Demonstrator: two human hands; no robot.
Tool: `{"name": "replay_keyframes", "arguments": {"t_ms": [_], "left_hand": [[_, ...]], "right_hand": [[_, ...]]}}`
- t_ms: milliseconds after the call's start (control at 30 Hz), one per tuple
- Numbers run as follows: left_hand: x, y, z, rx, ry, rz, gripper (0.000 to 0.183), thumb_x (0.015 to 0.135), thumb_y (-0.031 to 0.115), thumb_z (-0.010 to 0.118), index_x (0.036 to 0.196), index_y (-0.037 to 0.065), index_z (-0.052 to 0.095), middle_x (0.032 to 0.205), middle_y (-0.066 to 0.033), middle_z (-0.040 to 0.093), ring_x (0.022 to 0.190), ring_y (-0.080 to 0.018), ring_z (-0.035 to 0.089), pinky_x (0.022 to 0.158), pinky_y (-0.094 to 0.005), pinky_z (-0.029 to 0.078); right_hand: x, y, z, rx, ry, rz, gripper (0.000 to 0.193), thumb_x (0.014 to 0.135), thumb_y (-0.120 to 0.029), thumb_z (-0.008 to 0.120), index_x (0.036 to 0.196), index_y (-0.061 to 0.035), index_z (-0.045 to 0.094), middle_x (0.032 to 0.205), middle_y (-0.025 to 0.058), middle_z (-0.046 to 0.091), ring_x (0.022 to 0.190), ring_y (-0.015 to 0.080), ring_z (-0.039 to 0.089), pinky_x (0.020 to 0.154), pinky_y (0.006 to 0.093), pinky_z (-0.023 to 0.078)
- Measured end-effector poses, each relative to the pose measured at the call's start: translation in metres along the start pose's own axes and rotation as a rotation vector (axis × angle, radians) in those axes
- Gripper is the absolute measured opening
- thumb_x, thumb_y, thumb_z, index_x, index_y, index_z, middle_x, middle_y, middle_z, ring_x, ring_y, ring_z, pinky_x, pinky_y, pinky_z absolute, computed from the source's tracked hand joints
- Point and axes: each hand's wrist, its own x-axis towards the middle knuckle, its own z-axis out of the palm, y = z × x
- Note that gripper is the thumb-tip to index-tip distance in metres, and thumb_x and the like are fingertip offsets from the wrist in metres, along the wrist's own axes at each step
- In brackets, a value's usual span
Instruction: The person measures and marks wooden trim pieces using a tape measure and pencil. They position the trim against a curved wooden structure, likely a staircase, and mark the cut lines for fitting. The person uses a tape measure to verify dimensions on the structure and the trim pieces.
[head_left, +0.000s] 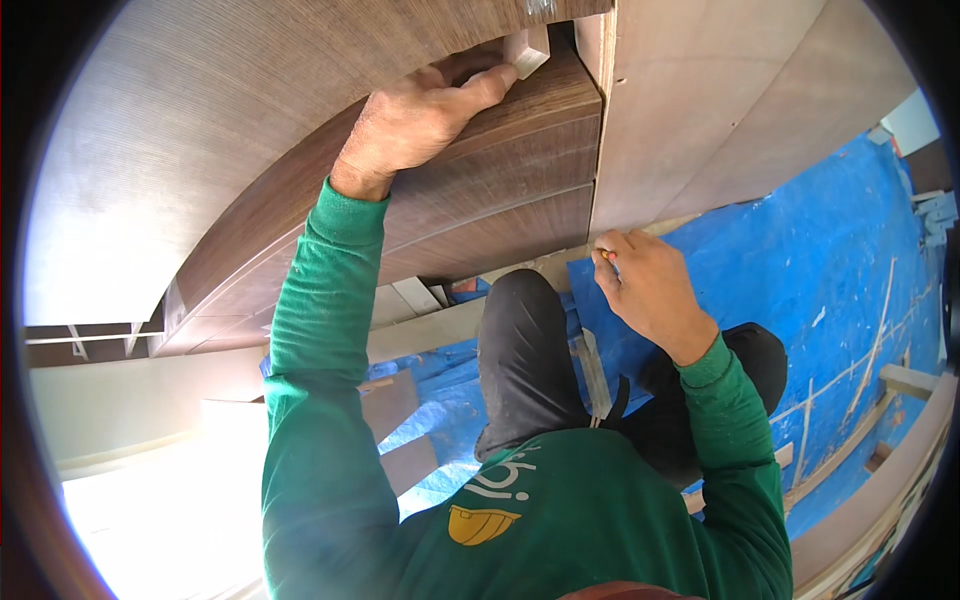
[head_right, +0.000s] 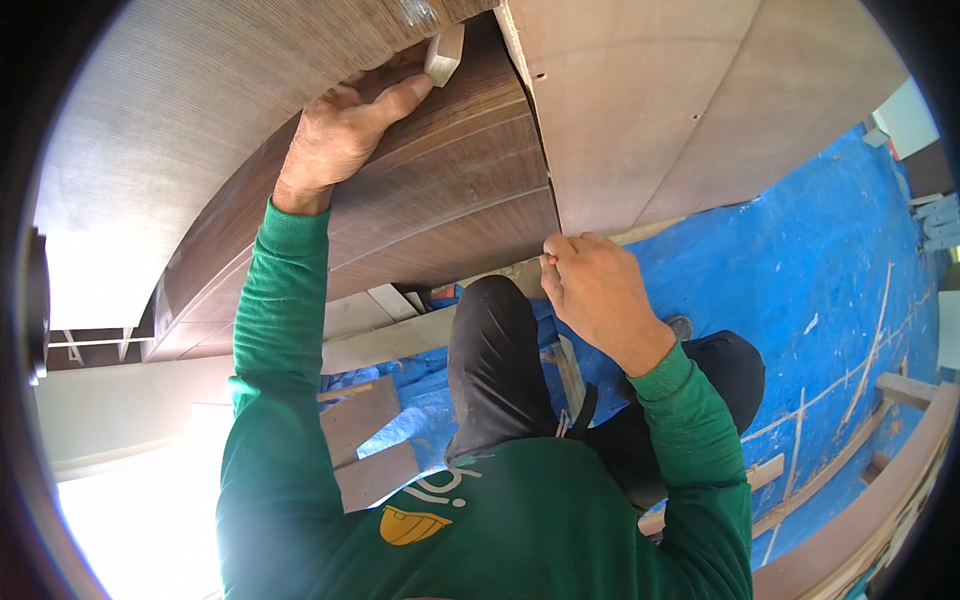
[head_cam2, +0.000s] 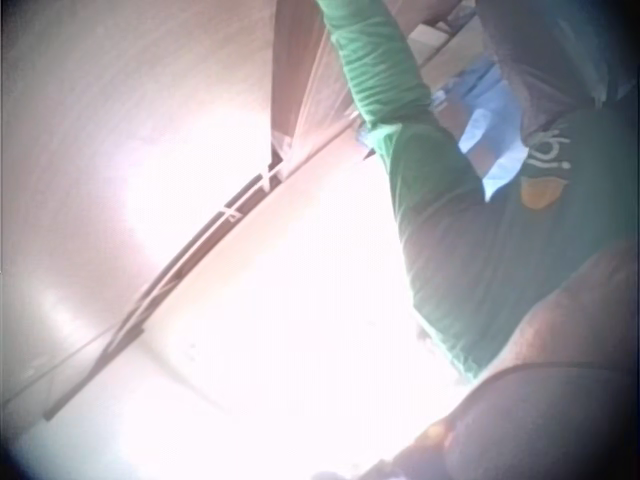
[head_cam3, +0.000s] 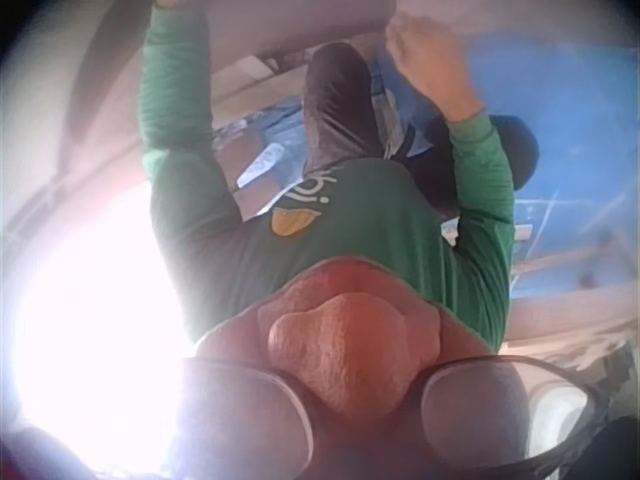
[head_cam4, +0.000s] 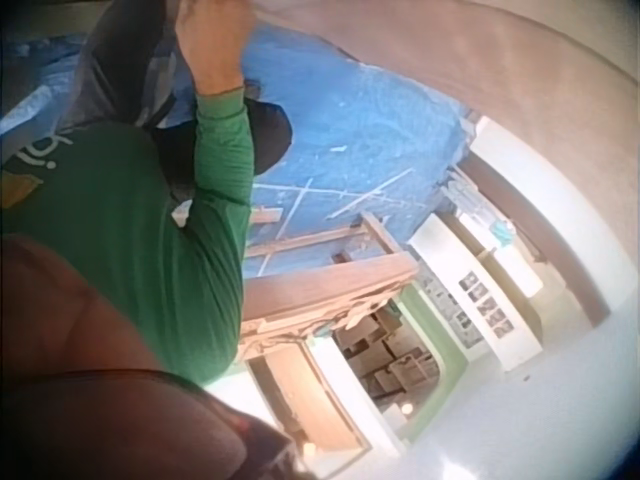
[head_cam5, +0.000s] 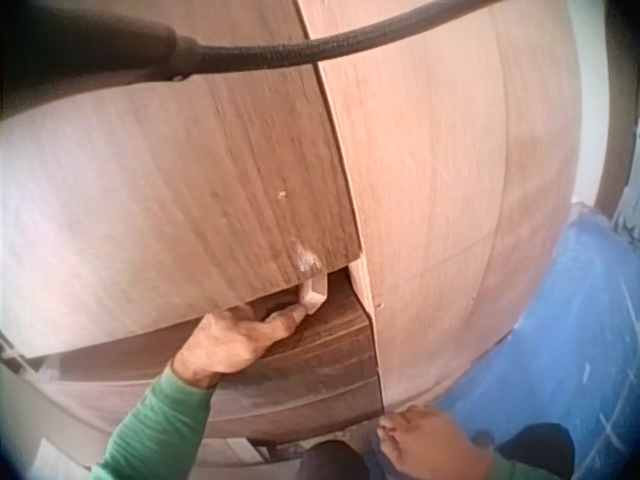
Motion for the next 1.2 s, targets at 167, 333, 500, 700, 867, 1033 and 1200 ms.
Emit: {"name": "replay_keyframes", "arguments": {"t_ms": [167, 333, 500, 700, 867, 1033, 1200], "left_hand": [[0.005, 0.008, -0.011, 0.075, -0.108, 0.108, 0.054, 0.096, 0.014, 0.070, 0.144, 0.038, 0.070, 0.130, 0.0011, 0.078, 0.070, -0.0174, 0.069, 0.062, -0.0272, 0.063], [0.023, 0.028, -0.021, -0.293, -0.270, -0.351, 0.046, 0.089, 0.020, 0.091, 0.131, 0.008, 0.076, 0.124, -0.0099, 0.079, 0.121, -0.0212, 0.074, 0.105, -0.0398, 0.062], [0.028, 0.031, -0.019, -0.352, -0.264, -0.293, 0.040, 0.096, 0.026, 0.085, 0.130, 0.007, 0.075, 0.123, -0.0112, 0.079, 0.119, -0.0239, 0.074, 0.106, -0.0389, 0.059], [0.040, 0.047, -0.022, -0.501, -0.131, -0.234, 0.052, 0.090, 0.027, 0.092, 0.128, 0.000, 0.069, 0.118, -0.0143, 0.075, 0.106, -0.0264, 0.072, 0.095, -0.0363, 0.058], [0.048, 0.060, -0.028, -0.322, -0.175, -0.210, 0.052, 0.092, 0.028, 0.091, 0.131, 0.002, 0.068, 0.119, -0.0129, 0.075, 0.106, -0.0231, 0.072, 0.094, -0.0351, 0.058], [0.047, 0.058, -0.026, -0.506, -0.190, -0.367, 0.053, 0.091, 0.031, 0.091, 0.130, 0.001, 0.070, 0.119, -0.0117, 0.076, 0.112, -0.0215, 0.070, 0.099, -0.0350, 0.056], [0.053, 0.060, -0.033, -0.656, -0.294, -0.632, 0.045, 0.101, 0.032, 0.083, 0.131, 0.000, 0.073, 0.118, -0.0120, 0.078, 0.116, -0.0242, 0.070, 0.102, -0.0359, 0.055]], "right_hand": [[-0.002, 0.002, 0.002, 0.008, -0.019, -0.001, 0.011, 0.097, -0.015, 0.070, 0.096, -0.0047, 0.065, 0.078, 0.0131, 0.067, 0.080, 0.0341, 0.068, 0.071, 0.0486, 0.056], [-0.003, 0.001, 0.001, -0.004, -0.055, 0.004, 0.011, 0.097, -0.014, 0.070, 0.095, -0.0041, 0.065, 0.077, 0.0135, 0.067, 0.079, 0.0342, 0.068, 0.070, 0.0484, 0.056], [-0.003, 0.002, 0.010, -0.028, -0.062, -0.014, 0.012, 0.099, -0.015, 0.068, 0.094, -0.0042, 0.064, 0.074, 0.0133, 0.065, 0.076, 0.0341, 0.067, 0.069, 0.0487, 0.055], [-0.001, 0.004, 0.022, -0.035, -0.078, -0.053, 0.016, 0.102, -0.017, 0.065, 0.092, -0.0040, 0.063, 0.073, 0.0129, 0.065, 0.076, 0.0343, 0.067, 0.069, 0.0490, 0.055], [0.001, 0.000, 0.020, -0.035, -0.085, -0.064, 0.015, 0.101, -0.017, 0.066, 0.094, -0.0038, 0.063, 0.075, 0.0141, 0.066, 0.076, 0.0356, 0.068, 0.069, 0.0495, 0.055], [0.001, -0.004, 0.018, -0.063, -0.092, -0.072, 0.018, 0.102, -0.017, 0.064, 0.091, -0.0035, 0.064, 0.074, 0.0123, 0.068, 0.076, 0.0338, 0.070, 0.070, 0.0479, 0.056], [-0.001, -0.007, 0.017, -0.091, -0.146, -0.049, 0.018, 0.101, -0.019, 0.065, 0.092, -0.0035, 0.065, 0.074, 0.0124, 0.068, 0.076, 0.0335, 0.070, 0.069, 0.0482, 0.057]]}}
